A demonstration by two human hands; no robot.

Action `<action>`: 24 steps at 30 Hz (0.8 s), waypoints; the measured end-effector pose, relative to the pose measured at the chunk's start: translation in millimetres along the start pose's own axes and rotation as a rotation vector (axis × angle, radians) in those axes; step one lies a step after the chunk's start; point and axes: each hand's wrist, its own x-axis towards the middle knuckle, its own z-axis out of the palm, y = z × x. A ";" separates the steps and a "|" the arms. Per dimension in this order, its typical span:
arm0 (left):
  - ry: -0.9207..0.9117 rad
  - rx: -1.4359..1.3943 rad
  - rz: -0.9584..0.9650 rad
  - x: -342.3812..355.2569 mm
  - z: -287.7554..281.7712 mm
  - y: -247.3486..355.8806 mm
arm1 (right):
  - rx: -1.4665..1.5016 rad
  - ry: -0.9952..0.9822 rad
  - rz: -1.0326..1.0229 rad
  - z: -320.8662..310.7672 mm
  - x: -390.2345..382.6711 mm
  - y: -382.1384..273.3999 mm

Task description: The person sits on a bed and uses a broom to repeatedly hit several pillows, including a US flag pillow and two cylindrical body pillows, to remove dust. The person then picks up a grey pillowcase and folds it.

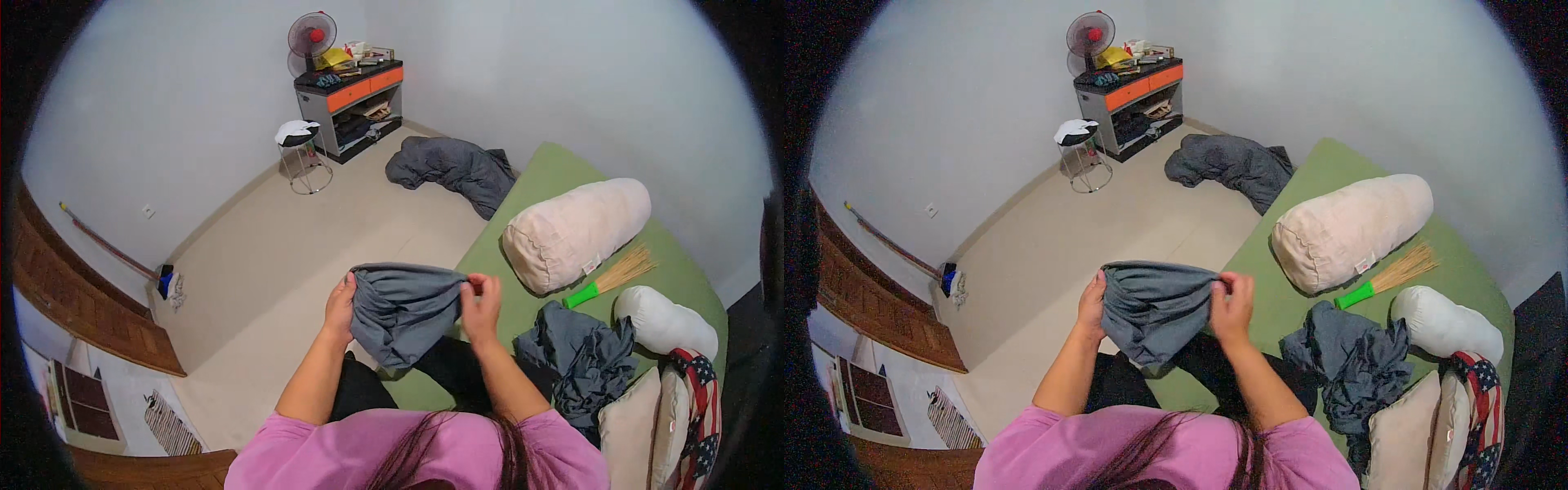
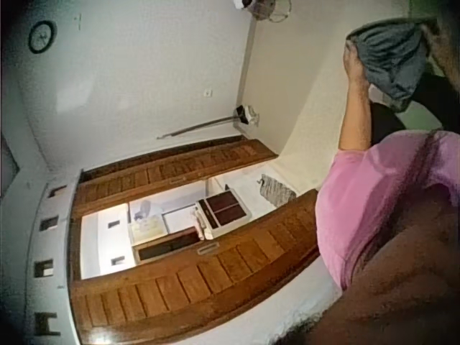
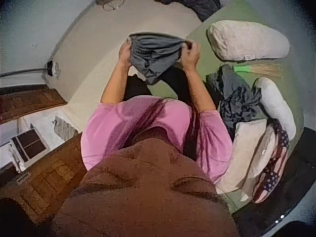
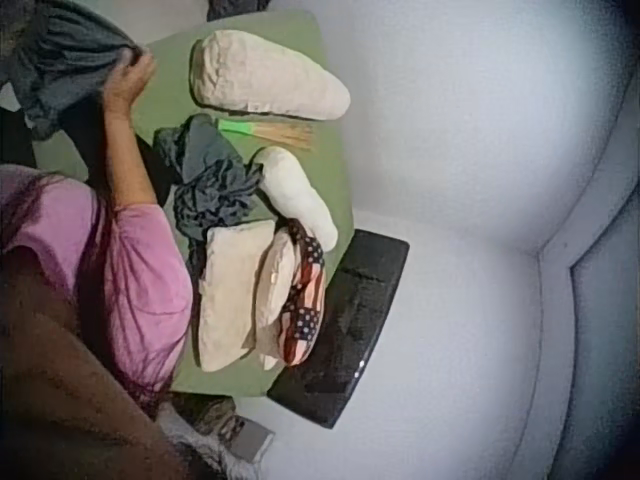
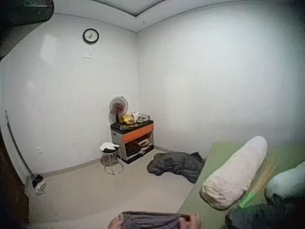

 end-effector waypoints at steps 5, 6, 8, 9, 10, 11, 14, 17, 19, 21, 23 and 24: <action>-0.091 -0.017 -0.075 -3.1 29.0 -7.3 | -0.072 -0.394 -0.204 3.6 -19.5 -39.6; -0.126 -0.002 -0.088 -1.6 26.9 -8.7 | -0.155 -0.433 -0.249 4.0 -21.2 -35.7; -0.144 0.179 -0.007 4.6 13.8 -5.2 | -0.026 -0.473 -0.134 -2.4 -15.8 -27.9; -0.128 0.345 0.083 11.7 1.6 2.1 | 0.082 -0.492 -0.042 -6.5 -12.0 -25.3; -0.110 0.510 0.173 16.7 -6.6 8.6 | 0.189 -0.510 0.050 -10.2 -8.5 -22.3; 0.044 0.757 0.267 17.2 -4.6 17.6 | 0.242 -0.475 0.107 -15.8 -4.2 -21.9; 0.236 1.290 0.613 8.6 13.8 37.4 | 0.370 -0.420 0.381 -17.6 -8.3 -3.7; -0.242 1.407 0.903 -5.5 44.7 32.1 | 0.475 -0.445 0.517 -17.6 -12.6 -10.5; -0.472 1.487 0.868 -8.2 60.1 18.2 | 0.578 -0.466 0.572 -17.1 -16.1 -14.3; -0.500 1.593 0.854 -12.6 65.8 6.0 | 0.648 -0.467 0.551 -18.9 -17.6 -17.0; -0.531 1.610 0.664 -8.1 49.1 5.3 | 0.665 -0.434 0.542 -23.3 -17.1 -15.1; -0.544 1.618 0.568 -4.8 37.5 5.5 | 0.674 -0.418 0.539 -26.1 -16.6 -13.2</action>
